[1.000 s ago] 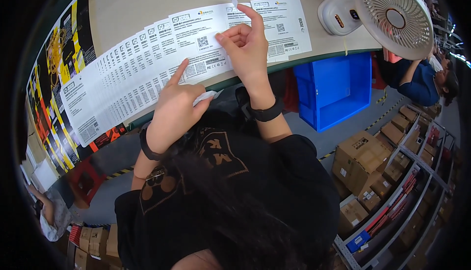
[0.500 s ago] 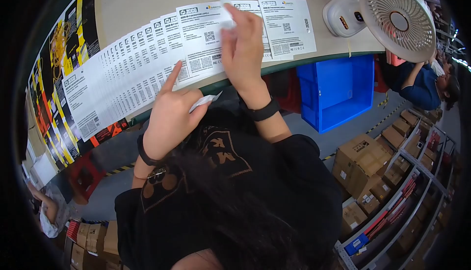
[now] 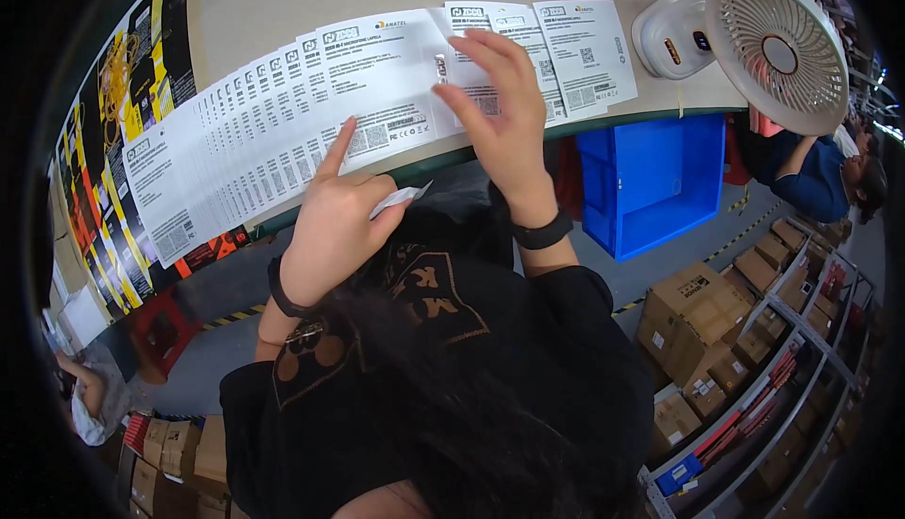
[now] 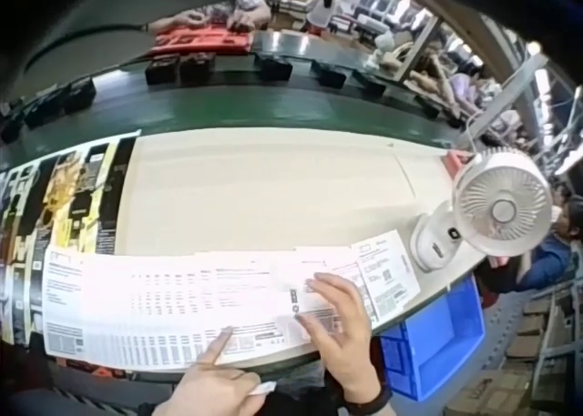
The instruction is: The person peels stickers from a roll and applies them to instruction sheets, then gathers the sheets into a stack, secures them with a rubber band, and places the bundle onto a conveyor belt.
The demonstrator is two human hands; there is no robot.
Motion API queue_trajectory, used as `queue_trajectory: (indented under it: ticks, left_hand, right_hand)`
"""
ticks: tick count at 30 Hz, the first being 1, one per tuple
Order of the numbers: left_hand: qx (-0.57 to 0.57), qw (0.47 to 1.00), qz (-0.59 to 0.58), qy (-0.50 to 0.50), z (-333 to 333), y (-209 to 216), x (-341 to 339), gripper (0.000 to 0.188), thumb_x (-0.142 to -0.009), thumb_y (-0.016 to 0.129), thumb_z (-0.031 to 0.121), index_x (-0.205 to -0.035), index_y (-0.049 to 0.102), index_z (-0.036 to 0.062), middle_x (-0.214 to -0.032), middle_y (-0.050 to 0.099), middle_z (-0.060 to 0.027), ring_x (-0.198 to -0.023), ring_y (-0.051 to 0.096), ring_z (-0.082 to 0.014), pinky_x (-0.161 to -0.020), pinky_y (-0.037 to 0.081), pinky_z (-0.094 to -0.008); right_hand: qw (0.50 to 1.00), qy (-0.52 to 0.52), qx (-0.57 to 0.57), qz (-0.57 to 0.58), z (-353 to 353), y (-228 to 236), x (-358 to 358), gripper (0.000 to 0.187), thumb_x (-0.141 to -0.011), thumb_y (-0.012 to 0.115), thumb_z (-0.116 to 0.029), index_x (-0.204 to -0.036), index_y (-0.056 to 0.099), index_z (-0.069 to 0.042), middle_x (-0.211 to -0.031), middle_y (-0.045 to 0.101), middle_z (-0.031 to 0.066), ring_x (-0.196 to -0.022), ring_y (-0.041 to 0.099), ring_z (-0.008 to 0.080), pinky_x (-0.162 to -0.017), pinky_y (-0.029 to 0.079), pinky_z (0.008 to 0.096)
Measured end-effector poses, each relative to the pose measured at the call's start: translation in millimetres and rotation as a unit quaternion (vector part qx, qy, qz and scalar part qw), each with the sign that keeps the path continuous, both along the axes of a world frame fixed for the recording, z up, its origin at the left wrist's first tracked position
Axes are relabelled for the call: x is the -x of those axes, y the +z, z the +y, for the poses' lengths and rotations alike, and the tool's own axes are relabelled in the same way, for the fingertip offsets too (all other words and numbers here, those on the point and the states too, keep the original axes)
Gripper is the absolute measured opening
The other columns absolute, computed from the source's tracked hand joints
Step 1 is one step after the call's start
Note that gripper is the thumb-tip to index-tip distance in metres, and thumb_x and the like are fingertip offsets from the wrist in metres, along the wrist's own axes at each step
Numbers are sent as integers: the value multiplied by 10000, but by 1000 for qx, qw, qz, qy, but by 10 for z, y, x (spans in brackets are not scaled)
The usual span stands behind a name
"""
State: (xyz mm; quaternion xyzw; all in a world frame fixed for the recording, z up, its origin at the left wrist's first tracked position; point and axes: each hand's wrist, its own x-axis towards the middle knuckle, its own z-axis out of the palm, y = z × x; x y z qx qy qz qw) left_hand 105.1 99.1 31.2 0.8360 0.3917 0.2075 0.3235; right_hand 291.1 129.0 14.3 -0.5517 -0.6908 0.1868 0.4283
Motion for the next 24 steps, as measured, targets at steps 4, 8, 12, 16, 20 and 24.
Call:
queue_trajectory:
  ticks: [4,8,12,16,20,24]
  left_hand:
    - [5,1000,7,-3,11,10,2,144,-703,608,88,-584,566,18,-485,514,-120,-501,541,-254,-1053,241,-407]
    - [22,1000,14,-6,9,19,2,116,-681,631,81,-607,571,17,-499,514,-118,-515,526,-267,-1053,249,-418]
    - [20,1000,12,-6,12,11,5,125,-681,632,83,-598,565,19,-489,504,-113,-500,518,-262,-1054,248,-420]
    - [23,1000,11,-4,8,7,4,132,-679,633,84,-591,559,20,-487,501,-111,-497,517,-263,-1055,247,-422]
    - [18,1000,10,-7,12,4,5,135,-683,623,83,-582,558,21,-483,503,-108,-496,526,-257,-1055,240,-420]
    - [16,1000,17,-10,18,-3,2,136,-687,612,80,-577,560,19,-481,504,-108,-503,539,-249,-1056,234,-416]
  right_hand:
    - [922,-76,178,336,26,-44,173,164,-750,638,-4,-899,580,31,-788,604,70,-706,558,105,-633,434,200]
    - [908,-65,249,330,79,-68,242,69,-777,619,-3,-820,577,32,-677,586,39,-556,509,52,-516,397,165]
    - [908,-72,259,322,100,-84,268,55,-772,623,-4,-793,585,30,-664,585,39,-559,514,57,-508,405,172]
    - [910,-84,249,319,53,-92,309,58,-771,626,-4,-795,586,29,-665,585,39,-551,510,54,-496,402,169]
    - [911,-82,250,318,49,-94,303,51,-768,627,0,-798,596,28,-672,589,42,-553,512,53,-492,403,168]
    - [921,-82,241,294,47,-133,324,102,-762,645,-20,-781,554,21,-646,574,33,-547,504,49,-508,405,161]
